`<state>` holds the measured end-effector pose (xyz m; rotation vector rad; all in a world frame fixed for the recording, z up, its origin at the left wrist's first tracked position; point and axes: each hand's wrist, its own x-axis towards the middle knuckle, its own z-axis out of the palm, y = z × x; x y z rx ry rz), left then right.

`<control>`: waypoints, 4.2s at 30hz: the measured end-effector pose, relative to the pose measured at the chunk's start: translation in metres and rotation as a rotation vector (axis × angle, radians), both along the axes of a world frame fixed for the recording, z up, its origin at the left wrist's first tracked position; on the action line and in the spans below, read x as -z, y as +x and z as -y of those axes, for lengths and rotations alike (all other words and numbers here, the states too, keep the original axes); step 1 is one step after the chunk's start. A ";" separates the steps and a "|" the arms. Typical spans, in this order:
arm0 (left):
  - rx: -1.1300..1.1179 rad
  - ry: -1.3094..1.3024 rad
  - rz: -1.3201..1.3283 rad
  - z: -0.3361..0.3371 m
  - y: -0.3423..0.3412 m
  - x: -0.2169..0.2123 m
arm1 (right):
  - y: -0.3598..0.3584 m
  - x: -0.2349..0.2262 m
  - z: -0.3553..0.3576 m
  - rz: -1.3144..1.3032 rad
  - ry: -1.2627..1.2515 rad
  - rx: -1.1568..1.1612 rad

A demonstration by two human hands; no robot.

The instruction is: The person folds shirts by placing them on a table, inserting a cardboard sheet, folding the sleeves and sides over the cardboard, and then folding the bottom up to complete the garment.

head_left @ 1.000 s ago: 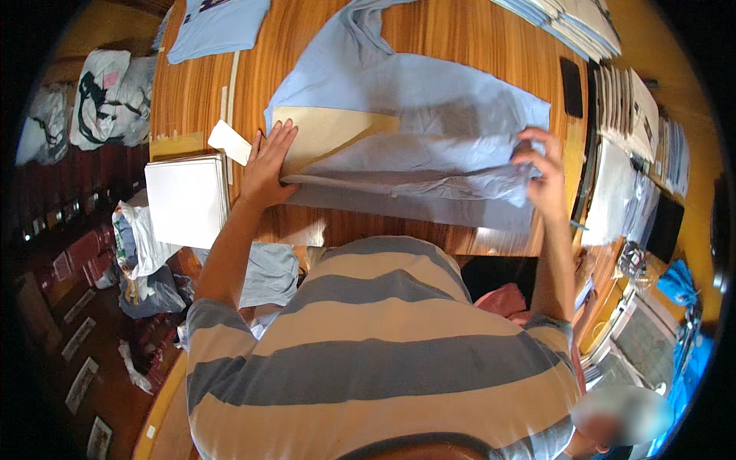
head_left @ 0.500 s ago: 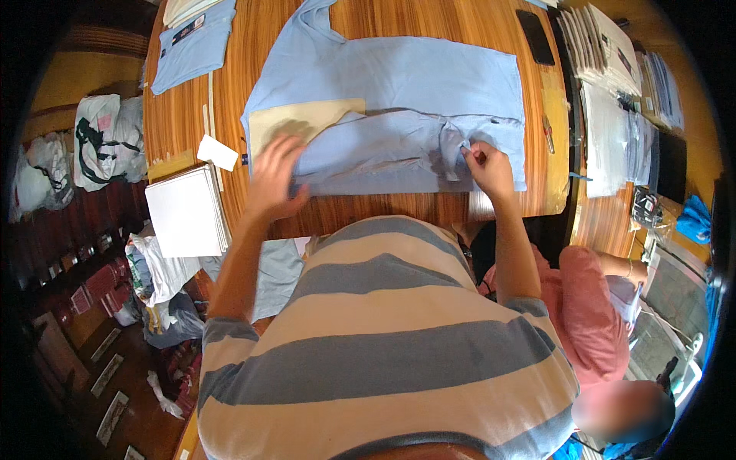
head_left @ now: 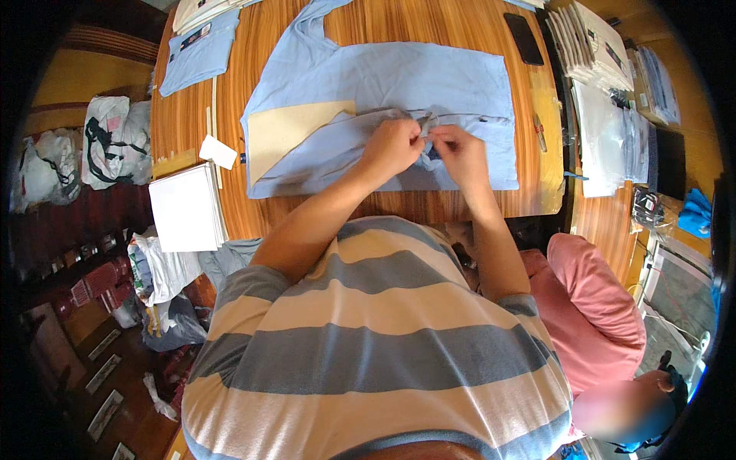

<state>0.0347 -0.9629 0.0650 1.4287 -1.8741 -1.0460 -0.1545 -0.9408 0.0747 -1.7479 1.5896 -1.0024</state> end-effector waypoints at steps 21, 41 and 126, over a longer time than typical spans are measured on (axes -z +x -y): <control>0.170 0.111 -0.067 0.062 0.012 -0.038 | 0.033 0.021 0.037 0.181 0.338 -0.387; 0.271 -0.434 0.541 -0.033 0.111 0.044 | 0.042 -0.038 0.049 -0.249 -0.047 -0.789; -0.026 0.369 -0.477 -0.038 0.145 -0.010 | 0.089 -0.045 -0.001 0.093 0.057 -0.547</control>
